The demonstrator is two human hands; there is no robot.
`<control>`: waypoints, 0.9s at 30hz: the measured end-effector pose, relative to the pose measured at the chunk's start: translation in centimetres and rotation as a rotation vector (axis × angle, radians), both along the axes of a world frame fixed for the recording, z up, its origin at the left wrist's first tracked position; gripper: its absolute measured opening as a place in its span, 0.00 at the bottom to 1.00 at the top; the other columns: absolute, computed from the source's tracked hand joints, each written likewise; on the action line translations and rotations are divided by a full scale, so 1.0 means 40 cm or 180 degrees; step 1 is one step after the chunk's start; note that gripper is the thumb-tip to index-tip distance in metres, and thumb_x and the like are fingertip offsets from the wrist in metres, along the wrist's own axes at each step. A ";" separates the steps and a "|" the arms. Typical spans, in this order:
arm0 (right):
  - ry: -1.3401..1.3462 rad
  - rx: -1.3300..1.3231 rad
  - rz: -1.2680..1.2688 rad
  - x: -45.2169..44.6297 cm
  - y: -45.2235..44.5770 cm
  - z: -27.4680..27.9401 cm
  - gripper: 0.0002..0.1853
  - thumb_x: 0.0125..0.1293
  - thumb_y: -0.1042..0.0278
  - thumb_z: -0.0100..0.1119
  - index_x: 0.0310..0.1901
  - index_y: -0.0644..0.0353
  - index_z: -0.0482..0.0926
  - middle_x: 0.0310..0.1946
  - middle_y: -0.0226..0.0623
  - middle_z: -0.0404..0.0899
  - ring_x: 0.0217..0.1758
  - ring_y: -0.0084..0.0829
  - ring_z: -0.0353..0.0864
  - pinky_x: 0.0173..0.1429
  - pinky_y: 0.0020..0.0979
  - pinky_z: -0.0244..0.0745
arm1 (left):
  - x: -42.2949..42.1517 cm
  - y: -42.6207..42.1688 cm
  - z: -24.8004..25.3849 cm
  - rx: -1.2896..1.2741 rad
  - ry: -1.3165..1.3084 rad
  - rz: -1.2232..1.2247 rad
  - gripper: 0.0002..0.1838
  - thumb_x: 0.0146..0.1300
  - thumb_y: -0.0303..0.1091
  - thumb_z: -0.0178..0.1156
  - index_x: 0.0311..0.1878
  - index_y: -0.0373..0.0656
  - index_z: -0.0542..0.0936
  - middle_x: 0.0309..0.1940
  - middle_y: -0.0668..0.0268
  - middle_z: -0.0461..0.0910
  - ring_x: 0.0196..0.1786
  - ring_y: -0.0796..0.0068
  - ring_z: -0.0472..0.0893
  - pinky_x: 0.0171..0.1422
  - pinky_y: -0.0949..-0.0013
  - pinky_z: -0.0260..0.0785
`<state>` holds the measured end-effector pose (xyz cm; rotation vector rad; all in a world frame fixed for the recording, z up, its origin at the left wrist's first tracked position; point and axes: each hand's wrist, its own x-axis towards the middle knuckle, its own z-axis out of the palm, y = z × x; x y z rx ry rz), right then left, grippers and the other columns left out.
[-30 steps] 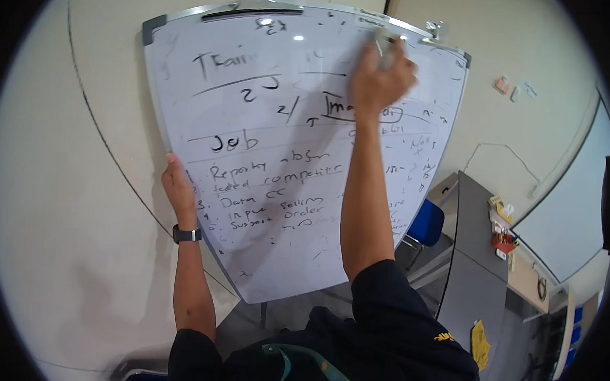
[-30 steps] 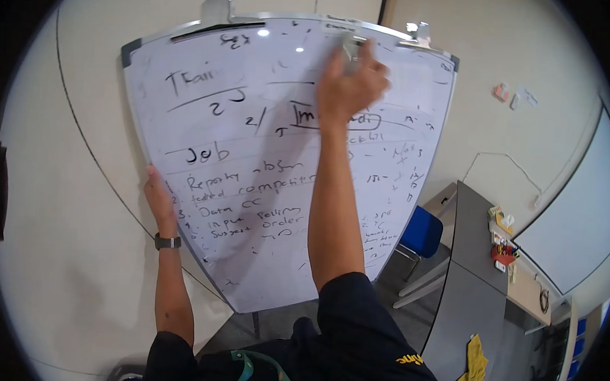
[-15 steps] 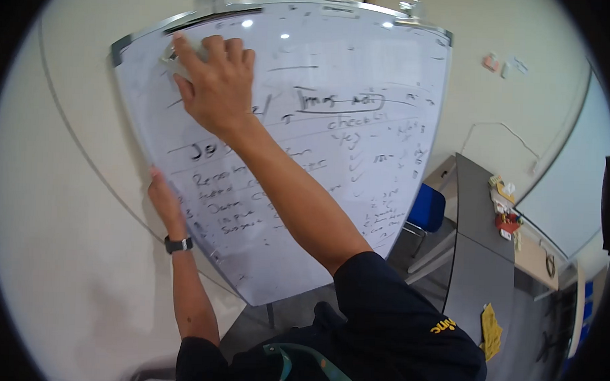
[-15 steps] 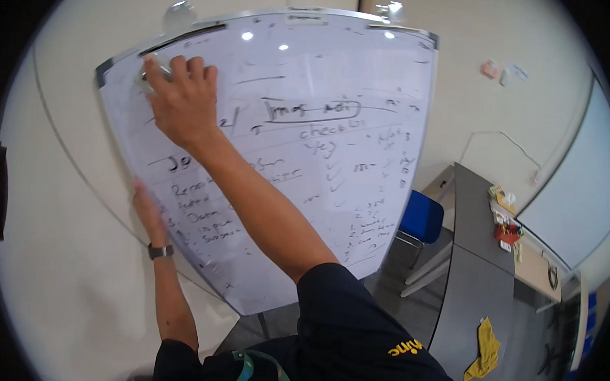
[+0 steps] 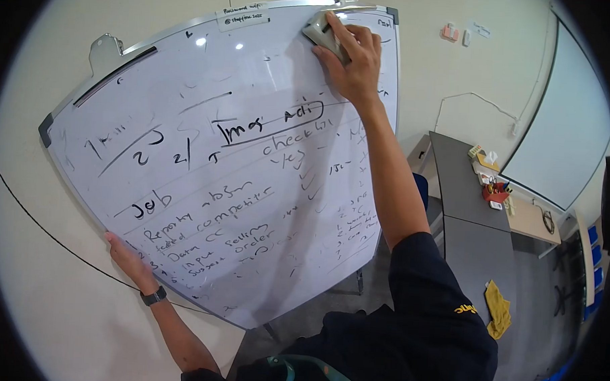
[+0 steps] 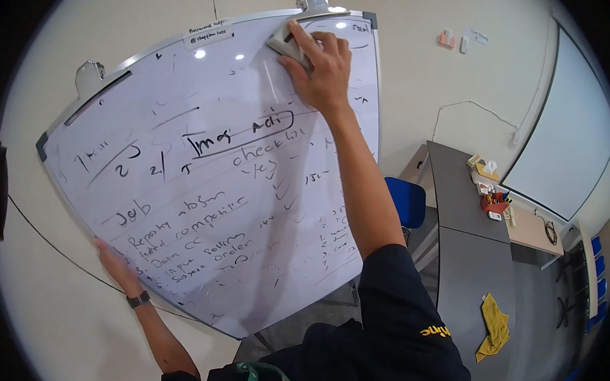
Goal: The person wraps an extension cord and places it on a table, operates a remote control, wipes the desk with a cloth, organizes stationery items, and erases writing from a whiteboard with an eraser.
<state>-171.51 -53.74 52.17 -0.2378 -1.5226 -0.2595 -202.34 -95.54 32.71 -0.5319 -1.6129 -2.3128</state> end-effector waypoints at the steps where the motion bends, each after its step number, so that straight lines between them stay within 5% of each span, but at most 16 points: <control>1: -0.0044 0.0037 -0.0054 0.012 0.004 -0.016 0.30 0.54 0.55 0.74 0.61 0.39 0.80 0.46 0.36 0.79 0.50 0.41 0.72 0.57 0.41 0.67 | -0.001 -0.006 -0.002 0.0086 -0.0012 -0.0034 0.42 0.76 0.62 0.42 0.60 0.20 0.71 0.57 0.48 0.77 0.55 0.62 0.78 0.62 0.63 0.69; 5: 0.0400 -0.0318 -0.0104 0.081 0.119 -0.062 0.29 0.55 0.56 0.74 0.61 0.44 0.81 0.44 0.41 0.80 0.51 0.42 0.73 0.56 0.39 0.71 | -0.008 -0.016 -0.011 -0.0096 -0.0028 0.0063 0.41 0.76 0.62 0.43 0.58 0.21 0.72 0.57 0.49 0.77 0.55 0.62 0.78 0.63 0.63 0.68; 9: 0.0885 -0.1248 -0.0658 0.146 0.247 -0.010 0.31 0.59 0.47 0.68 0.64 0.44 0.78 0.50 0.47 0.76 0.54 0.48 0.72 0.60 0.44 0.70 | 0.002 -0.013 -0.008 0.0010 -0.0006 -0.0081 0.41 0.75 0.62 0.43 0.57 0.21 0.73 0.55 0.50 0.78 0.54 0.63 0.78 0.62 0.63 0.68; 13: 0.1062 -0.1666 -0.1019 0.093 0.188 0.010 0.32 0.60 0.47 0.66 0.66 0.45 0.75 0.51 0.50 0.75 0.55 0.51 0.71 0.61 0.47 0.69 | 0.003 -0.009 -0.004 0.0001 0.0045 -0.0104 0.41 0.75 0.63 0.43 0.57 0.22 0.73 0.54 0.50 0.78 0.54 0.64 0.78 0.62 0.64 0.68; 21: 0.1156 -0.1093 -0.0469 -0.277 -0.300 -0.082 0.34 0.60 0.56 0.63 0.70 0.49 0.71 0.46 0.50 0.69 0.50 0.46 0.66 0.56 0.46 0.62 | 0.011 -0.004 0.001 0.0062 0.0053 -0.0196 0.40 0.76 0.62 0.42 0.54 0.23 0.76 0.51 0.53 0.81 0.51 0.67 0.79 0.60 0.65 0.69; 27: 0.0335 -0.0488 0.0870 -0.506 -0.724 -0.069 0.34 0.54 0.66 0.58 0.67 0.57 0.71 0.47 0.50 0.67 0.51 0.48 0.64 0.54 0.50 0.58 | 0.012 -0.004 0.003 0.0032 0.0156 -0.0112 0.38 0.76 0.61 0.43 0.49 0.25 0.79 0.45 0.58 0.82 0.45 0.71 0.77 0.54 0.68 0.69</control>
